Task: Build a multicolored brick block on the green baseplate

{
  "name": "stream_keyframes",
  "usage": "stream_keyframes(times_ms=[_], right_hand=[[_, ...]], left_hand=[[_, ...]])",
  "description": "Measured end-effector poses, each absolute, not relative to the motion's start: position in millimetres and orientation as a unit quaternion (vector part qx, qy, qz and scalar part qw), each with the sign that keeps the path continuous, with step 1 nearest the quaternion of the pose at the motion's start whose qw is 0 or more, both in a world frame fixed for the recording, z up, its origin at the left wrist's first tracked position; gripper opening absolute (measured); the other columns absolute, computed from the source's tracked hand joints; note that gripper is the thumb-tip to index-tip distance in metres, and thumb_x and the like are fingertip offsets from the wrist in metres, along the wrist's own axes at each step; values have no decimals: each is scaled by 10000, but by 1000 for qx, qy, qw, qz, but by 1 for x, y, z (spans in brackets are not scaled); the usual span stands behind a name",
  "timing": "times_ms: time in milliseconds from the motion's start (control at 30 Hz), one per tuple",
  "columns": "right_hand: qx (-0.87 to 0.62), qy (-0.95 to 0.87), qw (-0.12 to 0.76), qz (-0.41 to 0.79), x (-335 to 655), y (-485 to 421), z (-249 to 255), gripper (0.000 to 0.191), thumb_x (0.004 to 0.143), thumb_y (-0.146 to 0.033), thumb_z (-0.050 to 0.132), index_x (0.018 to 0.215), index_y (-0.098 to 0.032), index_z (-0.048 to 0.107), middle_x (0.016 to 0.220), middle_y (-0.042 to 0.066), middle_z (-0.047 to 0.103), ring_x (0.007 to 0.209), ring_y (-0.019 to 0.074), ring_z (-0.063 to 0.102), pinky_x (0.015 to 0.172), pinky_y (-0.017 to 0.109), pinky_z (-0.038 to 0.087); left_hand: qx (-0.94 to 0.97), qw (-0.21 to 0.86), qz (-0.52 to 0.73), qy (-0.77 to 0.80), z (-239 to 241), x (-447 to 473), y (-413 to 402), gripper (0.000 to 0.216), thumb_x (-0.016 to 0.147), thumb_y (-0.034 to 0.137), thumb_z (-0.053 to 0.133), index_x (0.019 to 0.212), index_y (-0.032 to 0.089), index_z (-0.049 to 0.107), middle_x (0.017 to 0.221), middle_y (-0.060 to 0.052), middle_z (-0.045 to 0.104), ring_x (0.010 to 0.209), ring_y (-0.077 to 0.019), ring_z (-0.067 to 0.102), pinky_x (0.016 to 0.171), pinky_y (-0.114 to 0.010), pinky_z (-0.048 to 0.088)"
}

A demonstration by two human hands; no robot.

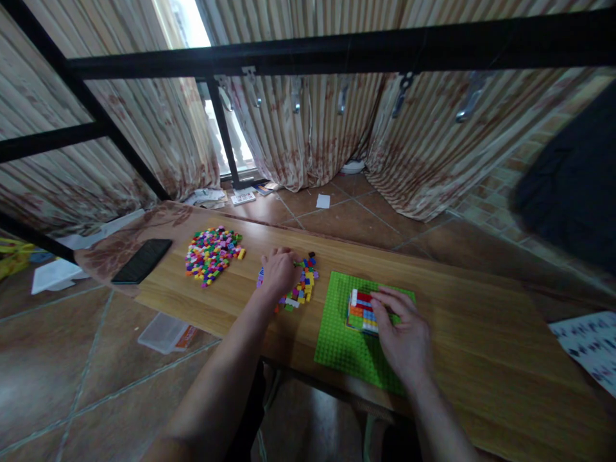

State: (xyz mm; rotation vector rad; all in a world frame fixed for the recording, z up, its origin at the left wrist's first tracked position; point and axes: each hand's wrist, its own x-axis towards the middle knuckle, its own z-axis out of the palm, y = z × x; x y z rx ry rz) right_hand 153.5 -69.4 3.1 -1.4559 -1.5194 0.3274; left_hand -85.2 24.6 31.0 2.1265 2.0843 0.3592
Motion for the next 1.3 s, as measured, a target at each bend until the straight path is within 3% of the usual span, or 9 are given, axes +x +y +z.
stream_keyframes(times_ms=[300, 567, 767, 1000, 1300], right_hand=[[-597, -606, 509, 130, 153, -70, 8, 221, 906, -329, 558, 938, -194, 730, 1073, 95, 677, 997, 210, 640, 927, 418, 498], [-594, -606, 513, 131, 156, -69, 6, 229, 905, -347, 556, 936, -202, 730, 1079, 98, 681, 994, 220, 647, 915, 435, 509], [-594, -609, 508, 134, 157, -69, 5, 236, 906, -361, 552, 943, -208, 729, 1075, 97, 683, 976, 223, 647, 895, 443, 516], [-596, -611, 502, 137, 155, -70, 5, 246, 906, -366, 549, 940, -202, 730, 1075, 97, 684, 975, 221, 646, 897, 429, 509], [-594, -615, 501, 134, 156, -70, 4, 247, 903, -369, 548, 936, -210, 734, 1063, 95, 689, 973, 225, 648, 910, 447, 504]], left_hand=[[708, 41, 134, 692, 24, -83, 30, 246, 852, 200, 472, 979, 208, 682, 1252, -89, 638, 1167, -291, 532, 949, -459, 405], [662, 34, 143, 735, 33, -94, 36, 272, 908, 256, 437, 983, 214, 695, 991, -112, 722, 1064, -287, 620, 957, -440, 407], [631, 63, 137, 761, 42, -112, 34, 288, 852, 188, 470, 1005, 229, 710, 1063, -106, 715, 1097, -296, 607, 931, -434, 435], [673, 53, 93, 732, 35, -109, 28, 297, 810, 354, 559, 1042, 242, 709, 1183, -93, 677, 1148, -331, 551, 955, -487, 424], [663, 65, 85, 741, 32, -101, 28, 311, 819, 345, 527, 1048, 210, 686, 1258, -112, 633, 1163, -337, 530, 961, -544, 423]])
